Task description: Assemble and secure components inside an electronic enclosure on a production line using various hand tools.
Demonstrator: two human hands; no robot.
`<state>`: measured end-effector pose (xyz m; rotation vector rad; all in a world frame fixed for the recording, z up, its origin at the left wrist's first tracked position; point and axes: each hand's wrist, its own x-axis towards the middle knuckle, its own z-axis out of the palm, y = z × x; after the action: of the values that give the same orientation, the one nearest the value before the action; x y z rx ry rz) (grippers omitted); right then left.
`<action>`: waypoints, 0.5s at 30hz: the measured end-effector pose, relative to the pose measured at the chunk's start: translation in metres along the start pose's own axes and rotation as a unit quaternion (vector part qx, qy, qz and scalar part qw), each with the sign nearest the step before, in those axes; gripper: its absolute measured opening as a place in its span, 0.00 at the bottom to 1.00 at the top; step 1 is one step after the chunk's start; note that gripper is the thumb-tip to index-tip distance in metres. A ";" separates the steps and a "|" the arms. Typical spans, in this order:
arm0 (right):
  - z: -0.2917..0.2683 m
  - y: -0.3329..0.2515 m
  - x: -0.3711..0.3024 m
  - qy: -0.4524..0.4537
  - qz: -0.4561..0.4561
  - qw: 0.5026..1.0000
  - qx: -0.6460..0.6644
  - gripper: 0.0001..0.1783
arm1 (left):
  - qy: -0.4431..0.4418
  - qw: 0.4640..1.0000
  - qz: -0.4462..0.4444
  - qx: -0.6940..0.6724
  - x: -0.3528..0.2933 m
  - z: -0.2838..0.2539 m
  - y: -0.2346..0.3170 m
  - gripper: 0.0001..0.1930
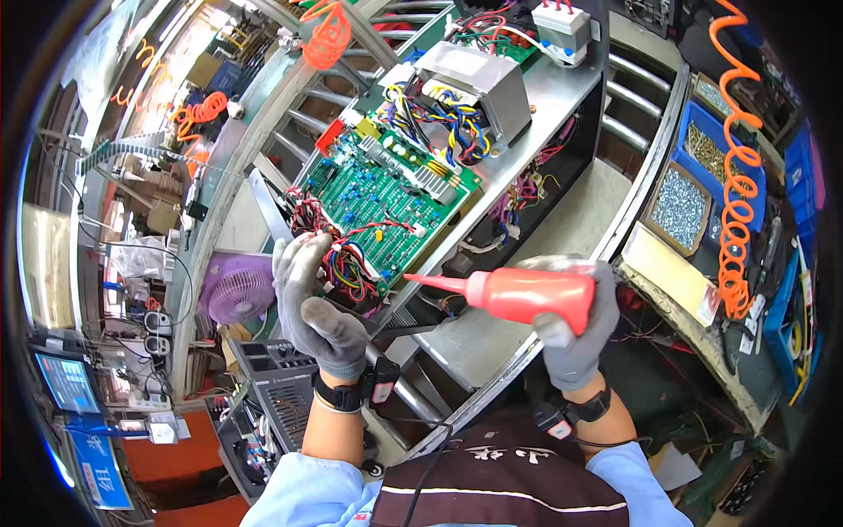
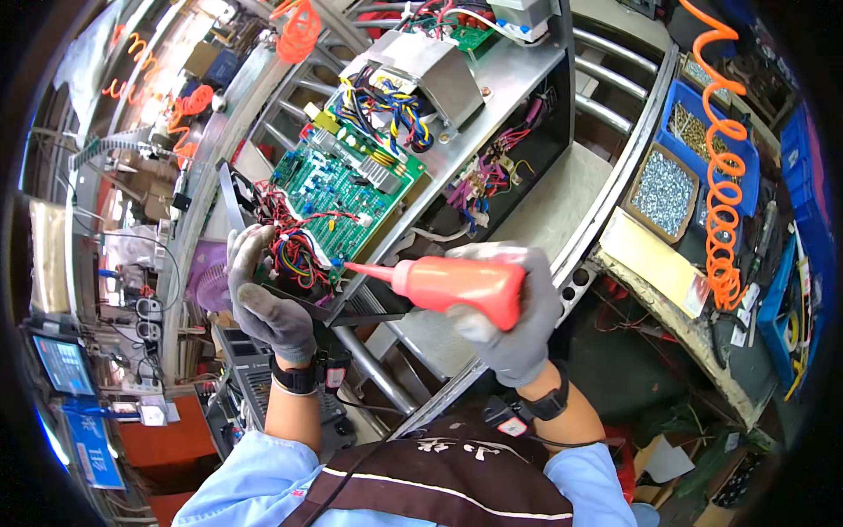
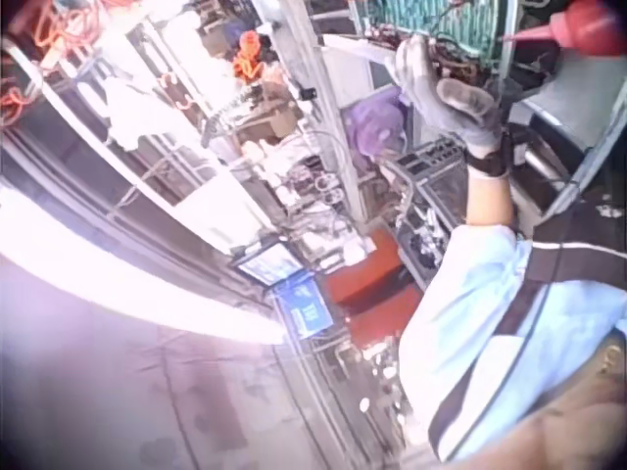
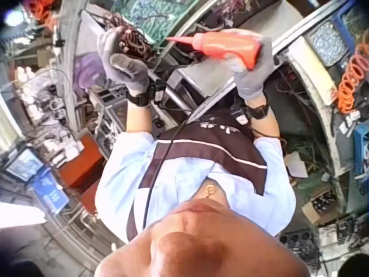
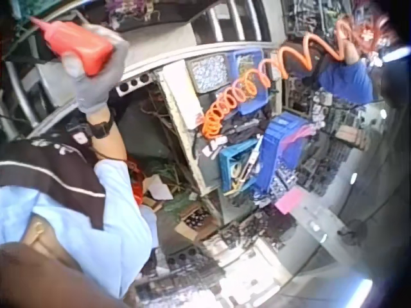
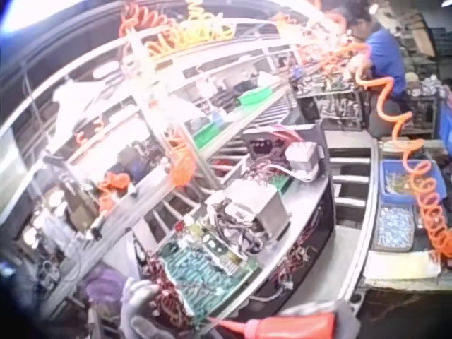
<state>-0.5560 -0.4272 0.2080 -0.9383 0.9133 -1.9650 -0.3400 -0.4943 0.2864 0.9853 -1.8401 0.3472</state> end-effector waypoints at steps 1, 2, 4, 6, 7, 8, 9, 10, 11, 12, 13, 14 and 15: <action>0.005 -0.002 0.003 -0.018 -0.004 1.000 0.000 0.30 | 0.002 1.000 -0.009 0.002 0.000 -0.002 0.000 0.31; 0.008 -0.003 0.006 -0.036 -0.008 0.999 0.000 0.30 | -0.005 1.000 -0.014 0.011 0.001 -0.005 0.000 0.31; 0.007 -0.001 0.012 -0.022 -0.017 0.999 -0.015 0.29 | -0.011 0.999 -0.020 0.024 0.001 -0.006 -0.001 0.29; 0.002 0.004 0.017 0.006 -0.037 0.999 -0.035 0.28 | -0.016 0.999 -0.026 0.029 -0.001 -0.004 0.001 0.29; 0.002 0.005 0.020 -0.002 -0.036 0.999 -0.037 0.28 | -0.023 0.999 -0.023 0.034 0.000 -0.006 0.002 0.28; 0.002 0.008 0.023 -0.028 -0.057 0.995 -0.073 0.28 | -0.018 0.999 -0.029 0.037 -0.001 -0.007 0.002 0.28; 0.002 0.010 0.025 -0.054 -0.080 0.990 -0.108 0.28 | -0.015 0.999 -0.023 0.036 -0.001 -0.007 0.002 0.28; 0.004 0.013 0.027 -0.060 -0.101 0.988 -0.102 0.28 | -0.012 0.999 -0.016 0.035 -0.001 -0.008 0.001 0.27; 0.006 0.013 0.030 -0.065 -0.102 0.987 -0.102 0.28 | -0.008 0.999 -0.018 0.036 0.000 -0.008 0.001 0.27; 0.007 0.012 0.033 -0.083 -0.130 0.979 -0.134 0.28 | -0.013 0.999 -0.013 0.036 0.002 -0.008 0.002 0.26; 0.008 0.013 0.035 -0.100 -0.156 0.968 -0.167 0.28 | -0.019 0.999 -0.009 0.033 0.002 -0.007 0.002 0.26; 0.008 0.013 0.037 -0.108 -0.172 0.962 -0.182 0.29 | -0.021 0.999 -0.010 0.038 0.003 -0.007 0.003 0.25; 0.007 0.013 0.038 -0.109 -0.172 0.962 -0.183 0.29 | -0.019 0.999 -0.012 0.038 0.004 -0.007 0.003 0.25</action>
<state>-0.5629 -0.4672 0.2119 -1.5866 1.0602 -1.9515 -0.3386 -0.4900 0.2933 1.0710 -1.8603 0.3887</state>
